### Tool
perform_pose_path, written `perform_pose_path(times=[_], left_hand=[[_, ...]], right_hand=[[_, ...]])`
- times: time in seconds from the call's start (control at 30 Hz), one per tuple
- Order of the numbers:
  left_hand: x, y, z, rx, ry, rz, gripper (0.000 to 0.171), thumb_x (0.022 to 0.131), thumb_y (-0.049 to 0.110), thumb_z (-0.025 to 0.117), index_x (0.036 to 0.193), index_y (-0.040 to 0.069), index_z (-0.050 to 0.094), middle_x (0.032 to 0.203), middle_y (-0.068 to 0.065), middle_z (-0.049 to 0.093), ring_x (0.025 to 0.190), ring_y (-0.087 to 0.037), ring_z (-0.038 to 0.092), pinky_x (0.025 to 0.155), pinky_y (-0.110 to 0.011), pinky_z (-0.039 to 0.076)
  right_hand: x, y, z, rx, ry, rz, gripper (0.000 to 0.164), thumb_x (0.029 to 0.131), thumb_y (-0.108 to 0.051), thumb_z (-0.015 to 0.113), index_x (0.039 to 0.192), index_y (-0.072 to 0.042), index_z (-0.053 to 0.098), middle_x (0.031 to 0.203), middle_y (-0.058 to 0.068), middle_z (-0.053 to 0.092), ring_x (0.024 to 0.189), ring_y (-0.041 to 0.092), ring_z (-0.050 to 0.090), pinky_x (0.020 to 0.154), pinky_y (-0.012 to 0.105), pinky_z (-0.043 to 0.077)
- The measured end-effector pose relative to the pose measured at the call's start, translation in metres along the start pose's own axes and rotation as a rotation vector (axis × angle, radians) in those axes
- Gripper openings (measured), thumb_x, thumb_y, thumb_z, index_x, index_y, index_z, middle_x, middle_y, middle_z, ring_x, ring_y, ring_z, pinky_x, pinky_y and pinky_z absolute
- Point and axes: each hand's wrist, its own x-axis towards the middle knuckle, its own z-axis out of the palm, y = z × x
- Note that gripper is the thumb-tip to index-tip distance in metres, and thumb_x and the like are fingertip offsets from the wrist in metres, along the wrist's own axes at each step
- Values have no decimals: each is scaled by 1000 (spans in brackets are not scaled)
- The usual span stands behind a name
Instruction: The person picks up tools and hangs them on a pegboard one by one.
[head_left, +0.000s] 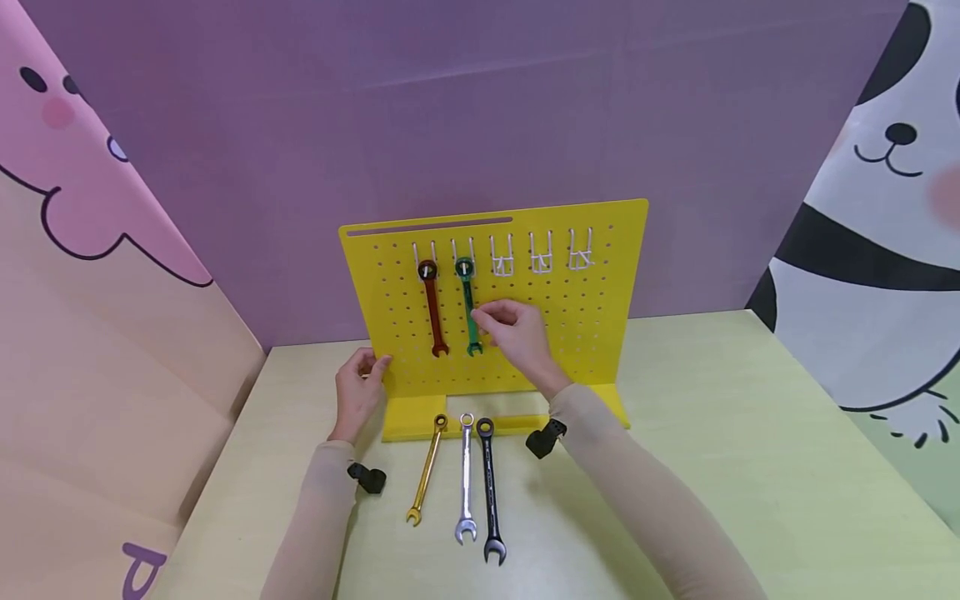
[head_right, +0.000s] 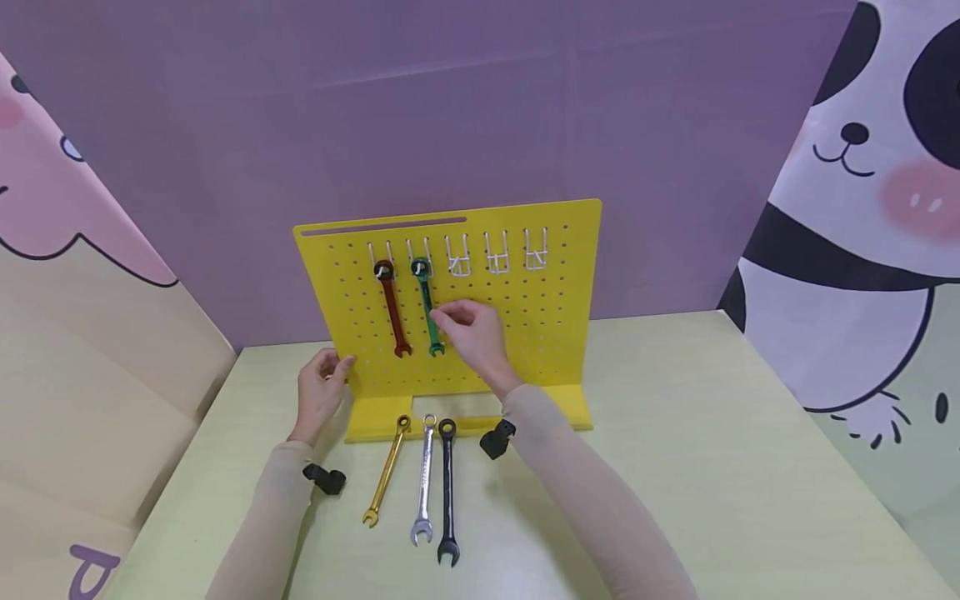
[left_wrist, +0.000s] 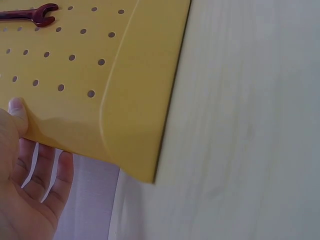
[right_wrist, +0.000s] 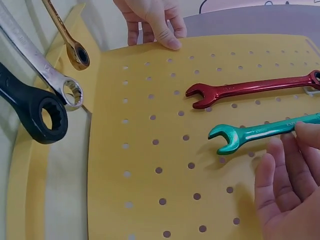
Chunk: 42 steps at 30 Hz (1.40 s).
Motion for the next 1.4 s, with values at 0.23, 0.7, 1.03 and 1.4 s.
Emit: perform_pose_path(times=[0.23,0.7,1.03,1.4], left_hand=[[0,0,-1,5,7,6,23,101,23,75,101,1,68,88,-11,63,86,-21,59,73,-19,45],[2,0,1,-11,-3,13,21,102,22,74,100,1,68,87,-10,64,85,-20,59,72,-19,45],[-1,1,2,-25,-14,-11,24,102,24,74,105,1,70,92,-14,65,90,-26,60,76,-21,45],[-1,-2,1,-18,2,5,22,102,22,74,105,1,70,90,-13,65,88,-24,60,74,-20,45]], right_hand=[[0,7,3,33,7,21,23,103,-25,74,113,-4,77,106,14,78,91,28,73,79,38,63],[-8,20,4,48,2,78,25,103,-25,73,116,-4,77,112,17,78,97,34,72,79,37,62],[-23,44,0,62,1,158,27,103,-28,74,118,-6,76,115,15,77,98,34,72,81,37,63],[-43,63,-11,42,-8,195,32,104,-29,72,122,-2,75,120,22,75,100,38,72,81,34,63]])
